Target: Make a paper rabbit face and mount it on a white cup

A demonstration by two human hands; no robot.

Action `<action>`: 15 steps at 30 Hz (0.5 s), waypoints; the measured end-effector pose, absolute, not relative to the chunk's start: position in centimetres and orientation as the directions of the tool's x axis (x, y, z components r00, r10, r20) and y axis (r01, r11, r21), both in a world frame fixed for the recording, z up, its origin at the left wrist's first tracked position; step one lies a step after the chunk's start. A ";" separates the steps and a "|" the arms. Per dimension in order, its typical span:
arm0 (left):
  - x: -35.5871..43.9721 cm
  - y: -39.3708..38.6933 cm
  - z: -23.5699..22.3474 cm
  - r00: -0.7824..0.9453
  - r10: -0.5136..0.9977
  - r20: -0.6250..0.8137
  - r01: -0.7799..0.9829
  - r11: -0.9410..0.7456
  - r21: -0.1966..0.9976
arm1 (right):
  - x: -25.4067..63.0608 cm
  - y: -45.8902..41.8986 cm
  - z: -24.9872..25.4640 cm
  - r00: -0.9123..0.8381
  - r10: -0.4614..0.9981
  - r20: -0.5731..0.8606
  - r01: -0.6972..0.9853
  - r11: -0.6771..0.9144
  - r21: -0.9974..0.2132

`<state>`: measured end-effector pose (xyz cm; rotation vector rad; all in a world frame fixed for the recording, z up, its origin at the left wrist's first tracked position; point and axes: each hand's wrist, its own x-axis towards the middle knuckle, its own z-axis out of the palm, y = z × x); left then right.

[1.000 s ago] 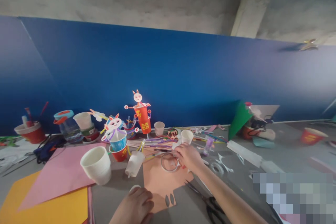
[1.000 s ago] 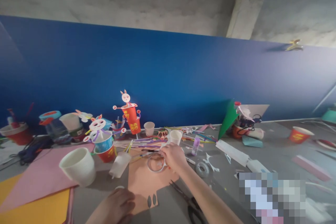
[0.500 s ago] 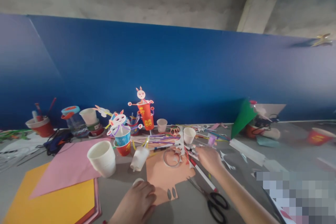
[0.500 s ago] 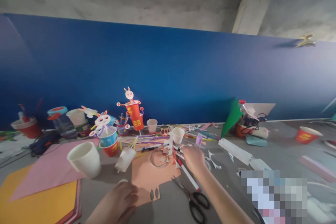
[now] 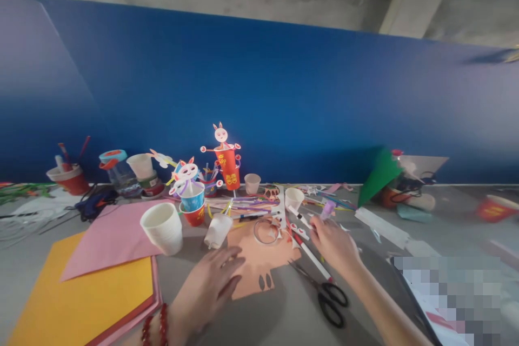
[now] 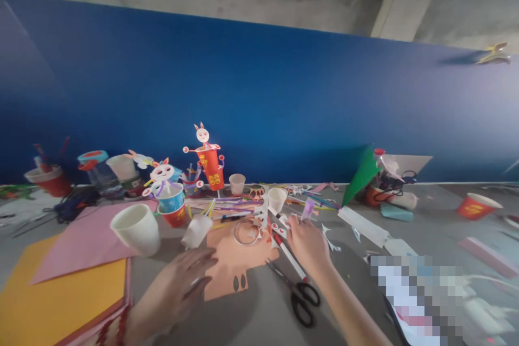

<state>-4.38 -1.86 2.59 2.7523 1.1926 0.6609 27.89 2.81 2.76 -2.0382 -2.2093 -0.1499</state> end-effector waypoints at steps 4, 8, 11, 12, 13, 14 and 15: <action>-3.2 -1.1 4.6 0.636 0.655 0.407 0.680 -0.726 0.104 | 25.2 -0.8 5.2 -0.364 0.923 0.128 0.747 0.371 -0.552; -1.7 -1.0 5.8 0.653 0.701 0.286 0.702 -0.702 0.119 | 22.7 -2.3 5.7 -0.413 0.903 0.115 0.388 0.289 -0.875; -0.9 -1.6 5.3 0.607 0.731 0.314 0.691 -0.680 0.247 | 21.1 -2.4 4.6 -0.252 0.966 0.058 0.013 0.063 -0.998; -0.7 -1.8 4.9 0.591 0.738 0.326 0.673 -0.674 0.304 | 20.4 -2.4 4.1 -0.202 0.979 0.034 -0.106 0.013 -0.994; -0.4 -2.1 4.6 0.581 0.744 0.331 0.654 -0.668 0.356 | 19.7 -2.5 3.6 -0.162 0.987 0.021 -0.189 -0.011 -0.982; -0.2 -2.3 4.2 0.575 0.749 0.330 0.635 -0.662 0.398 | 19.0 -2.6 3.3 -0.133 0.991 0.024 -0.223 -0.006 -0.975; 0.0 -2.4 3.8 0.572 0.753 0.326 0.619 -0.657 0.431 | 18.3 -2.6 3.1 -0.126 0.991 0.049 -0.219 0.020 -0.976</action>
